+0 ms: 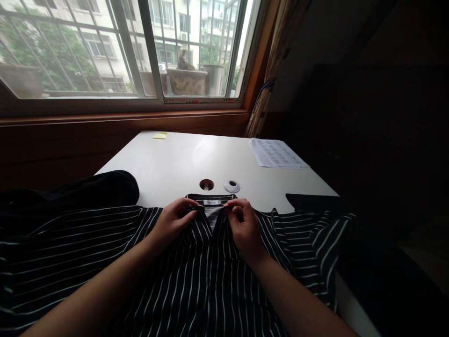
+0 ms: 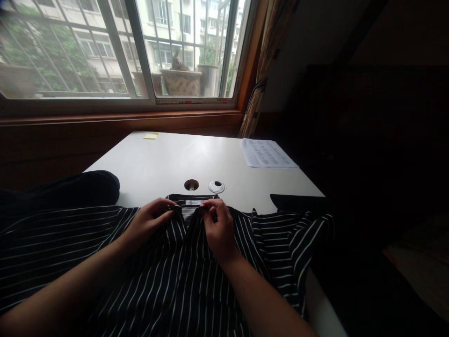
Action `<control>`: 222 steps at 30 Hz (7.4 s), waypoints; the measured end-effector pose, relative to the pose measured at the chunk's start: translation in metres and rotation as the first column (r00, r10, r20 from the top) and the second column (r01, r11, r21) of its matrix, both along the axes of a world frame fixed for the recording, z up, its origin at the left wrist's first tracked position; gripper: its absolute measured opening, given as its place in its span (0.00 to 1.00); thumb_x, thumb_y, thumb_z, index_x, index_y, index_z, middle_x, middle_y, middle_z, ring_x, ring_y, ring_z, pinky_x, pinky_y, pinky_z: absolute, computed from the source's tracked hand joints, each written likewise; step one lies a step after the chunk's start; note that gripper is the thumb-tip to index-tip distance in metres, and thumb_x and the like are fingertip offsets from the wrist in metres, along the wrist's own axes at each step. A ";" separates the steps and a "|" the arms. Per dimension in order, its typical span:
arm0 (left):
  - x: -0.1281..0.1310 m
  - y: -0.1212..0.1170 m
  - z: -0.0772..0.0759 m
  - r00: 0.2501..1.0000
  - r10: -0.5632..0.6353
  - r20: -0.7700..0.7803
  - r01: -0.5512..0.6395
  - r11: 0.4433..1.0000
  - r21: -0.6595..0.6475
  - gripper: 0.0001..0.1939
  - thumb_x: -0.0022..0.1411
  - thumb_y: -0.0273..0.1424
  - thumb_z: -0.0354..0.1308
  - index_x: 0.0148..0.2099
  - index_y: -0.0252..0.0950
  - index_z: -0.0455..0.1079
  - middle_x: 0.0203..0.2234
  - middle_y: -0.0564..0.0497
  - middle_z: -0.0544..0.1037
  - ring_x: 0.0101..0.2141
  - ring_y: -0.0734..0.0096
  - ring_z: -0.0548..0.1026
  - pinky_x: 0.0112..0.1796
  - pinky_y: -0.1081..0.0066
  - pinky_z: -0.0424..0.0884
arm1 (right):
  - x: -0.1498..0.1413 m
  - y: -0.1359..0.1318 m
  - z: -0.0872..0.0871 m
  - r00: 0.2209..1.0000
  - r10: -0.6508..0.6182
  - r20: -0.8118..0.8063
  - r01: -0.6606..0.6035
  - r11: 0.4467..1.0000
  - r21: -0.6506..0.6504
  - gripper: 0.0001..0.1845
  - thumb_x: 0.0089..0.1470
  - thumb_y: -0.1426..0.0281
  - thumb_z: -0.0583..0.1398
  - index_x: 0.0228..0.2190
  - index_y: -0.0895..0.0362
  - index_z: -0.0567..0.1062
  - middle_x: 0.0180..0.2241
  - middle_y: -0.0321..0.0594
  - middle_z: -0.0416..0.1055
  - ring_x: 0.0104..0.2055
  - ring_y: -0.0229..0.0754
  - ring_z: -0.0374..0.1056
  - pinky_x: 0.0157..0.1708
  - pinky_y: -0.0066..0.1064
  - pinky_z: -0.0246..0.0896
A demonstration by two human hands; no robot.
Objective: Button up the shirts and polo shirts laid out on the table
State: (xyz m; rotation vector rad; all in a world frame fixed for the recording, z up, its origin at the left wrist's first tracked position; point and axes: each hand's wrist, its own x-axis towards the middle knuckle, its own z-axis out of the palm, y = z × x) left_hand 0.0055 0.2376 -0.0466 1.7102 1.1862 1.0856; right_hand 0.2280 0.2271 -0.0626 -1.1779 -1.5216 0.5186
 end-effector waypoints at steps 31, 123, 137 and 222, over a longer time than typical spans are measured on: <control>-0.002 0.003 -0.008 0.969 0.184 -0.168 -0.109 0.918 0.380 0.16 0.61 0.24 0.59 0.51 0.40 0.72 0.45 0.48 0.69 0.39 0.68 0.70 0.41 0.66 0.71 | -0.001 0.002 0.003 1.000 0.019 0.023 -0.020 0.999 0.035 0.07 0.62 0.73 0.58 0.41 0.52 0.72 0.38 0.36 0.70 0.32 0.38 0.64 0.36 0.34 0.61; 0.003 -0.002 0.001 0.925 -0.380 0.002 0.362 0.880 -0.307 0.12 0.61 0.39 0.63 0.37 0.33 0.77 0.30 0.51 0.77 0.34 0.69 0.72 0.36 0.72 0.68 | 0.007 0.009 0.021 0.740 0.655 0.152 -0.582 0.737 -0.344 0.16 0.57 0.79 0.61 0.45 0.52 0.78 0.39 0.37 0.74 0.41 0.39 0.70 0.44 0.34 0.66; -0.004 -0.002 0.002 0.867 -0.384 -0.318 0.439 0.890 0.123 0.11 0.65 0.26 0.57 0.49 0.38 0.73 0.43 0.47 0.72 0.46 0.65 0.71 0.48 0.63 0.70 | 0.015 0.016 0.019 0.803 0.557 0.211 -0.501 0.824 -0.264 0.06 0.56 0.76 0.64 0.35 0.53 0.79 0.34 0.35 0.72 0.37 0.39 0.69 0.40 0.32 0.64; 0.003 -0.004 -0.008 0.733 -0.367 -0.572 0.573 0.787 0.230 0.21 0.65 0.18 0.49 0.55 0.41 0.71 0.45 0.48 0.78 0.42 0.63 0.71 0.46 0.61 0.70 | 0.020 0.019 0.010 0.849 0.466 0.250 -0.420 0.881 -0.217 0.02 0.56 0.71 0.65 0.34 0.54 0.79 0.34 0.37 0.73 0.36 0.40 0.70 0.41 0.34 0.65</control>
